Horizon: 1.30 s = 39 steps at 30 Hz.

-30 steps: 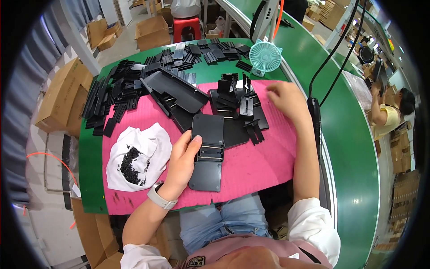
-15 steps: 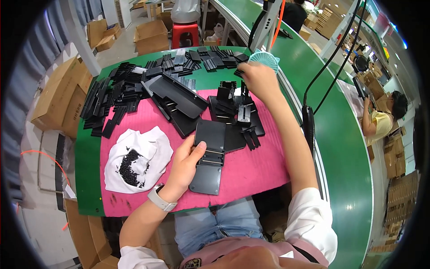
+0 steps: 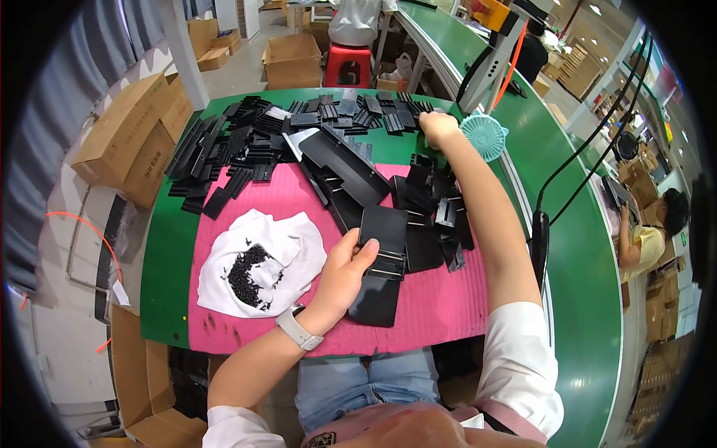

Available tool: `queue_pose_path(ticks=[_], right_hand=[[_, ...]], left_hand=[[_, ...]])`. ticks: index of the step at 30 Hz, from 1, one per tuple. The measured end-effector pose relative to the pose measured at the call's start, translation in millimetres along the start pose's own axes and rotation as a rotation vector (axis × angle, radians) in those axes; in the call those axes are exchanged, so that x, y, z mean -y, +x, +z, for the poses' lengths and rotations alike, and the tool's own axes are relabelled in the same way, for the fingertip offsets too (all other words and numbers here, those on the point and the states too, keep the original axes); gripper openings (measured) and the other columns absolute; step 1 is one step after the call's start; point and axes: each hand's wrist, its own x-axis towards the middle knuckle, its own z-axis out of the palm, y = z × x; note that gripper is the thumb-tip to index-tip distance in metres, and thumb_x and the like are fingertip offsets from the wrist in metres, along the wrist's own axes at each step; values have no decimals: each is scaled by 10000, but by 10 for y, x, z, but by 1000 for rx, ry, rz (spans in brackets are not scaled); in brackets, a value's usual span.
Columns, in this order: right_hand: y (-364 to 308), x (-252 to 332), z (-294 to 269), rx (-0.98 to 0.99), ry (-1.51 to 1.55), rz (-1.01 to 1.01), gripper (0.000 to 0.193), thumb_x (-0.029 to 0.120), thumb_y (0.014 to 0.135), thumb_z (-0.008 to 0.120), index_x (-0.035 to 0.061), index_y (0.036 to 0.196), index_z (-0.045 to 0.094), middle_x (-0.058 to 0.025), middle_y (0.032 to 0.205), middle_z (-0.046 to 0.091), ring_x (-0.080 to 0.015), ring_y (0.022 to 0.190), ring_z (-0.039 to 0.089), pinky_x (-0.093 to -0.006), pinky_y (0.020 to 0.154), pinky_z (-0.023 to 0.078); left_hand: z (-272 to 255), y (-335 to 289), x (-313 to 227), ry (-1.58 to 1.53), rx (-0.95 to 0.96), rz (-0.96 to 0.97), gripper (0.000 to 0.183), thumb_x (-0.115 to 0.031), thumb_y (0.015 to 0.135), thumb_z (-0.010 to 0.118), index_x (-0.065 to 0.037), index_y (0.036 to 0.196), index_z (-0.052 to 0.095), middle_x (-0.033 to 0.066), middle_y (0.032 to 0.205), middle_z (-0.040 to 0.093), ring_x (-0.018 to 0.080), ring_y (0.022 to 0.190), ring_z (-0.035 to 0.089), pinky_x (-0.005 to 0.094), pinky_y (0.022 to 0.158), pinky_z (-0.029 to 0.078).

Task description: Assemble plastic housing components using manual insertion and an electric screwdriver.

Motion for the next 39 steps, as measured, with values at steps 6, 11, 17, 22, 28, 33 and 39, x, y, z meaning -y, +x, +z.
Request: queue_pose_path(ticks=[6,11,17,22,28,33,39], right_hand=[[-386,120,-584,-261,571,-87,326,108,666,677,83,977,584,-119,935,655,-236,870,636,-341,720,516],[-1480,559,-915,-263,1580,-430,158,-34,685,653,21,776,536,-114,1135,603,-166,957,574,-304,742,505],[-2313,788,-801,-272,1620,-565,340,-56,645,680,21,957,569,-202,1124,595,-228,974,602,-352,842,490],[-2335,855,-720,-614,1352,-549,258,-23,629,699,11,878,641,-130,992,647,-175,780,632,-270,663,521],[-2366,837,-784,-839,930,-503,253,12,610,761,9,832,640,-98,786,601,-213,674,611,-300,561,498],[-2390,1032,-824,-553,674,-648,281,117,591,767,27,826,641,-64,891,564,-266,945,549,-454,859,437],[-2266,830,-637,-326,1052,-690,286,81,651,745,55,925,670,-106,1026,601,-305,992,581,-408,834,477]], left_hand=[[-48,22,-56,-60,1,-59,235,-222,967,505,-14,1070,544,22,921,619,65,814,567,217,727,447],[-74,-32,-131,-168,-90,-25,242,-221,966,502,-12,1080,543,26,931,625,73,828,580,213,722,452],[17,7,-203,-205,-100,55,254,-212,975,476,-7,1113,533,34,976,615,72,857,577,228,751,470],[32,12,-168,-189,-66,68,272,-220,974,480,-12,1143,529,34,986,611,69,859,573,225,756,462],[15,-16,-116,-99,-98,40,272,-238,962,511,-24,1128,534,24,956,611,61,856,561,211,741,440],[-25,-31,-75,-109,-46,-10,252,-238,960,513,-25,1093,535,10,926,603,53,835,551,213,724,442],[-32,-16,-106,-158,-84,-17,249,-234,961,513,-24,1094,535,5,936,592,48,834,545,209,720,440]])
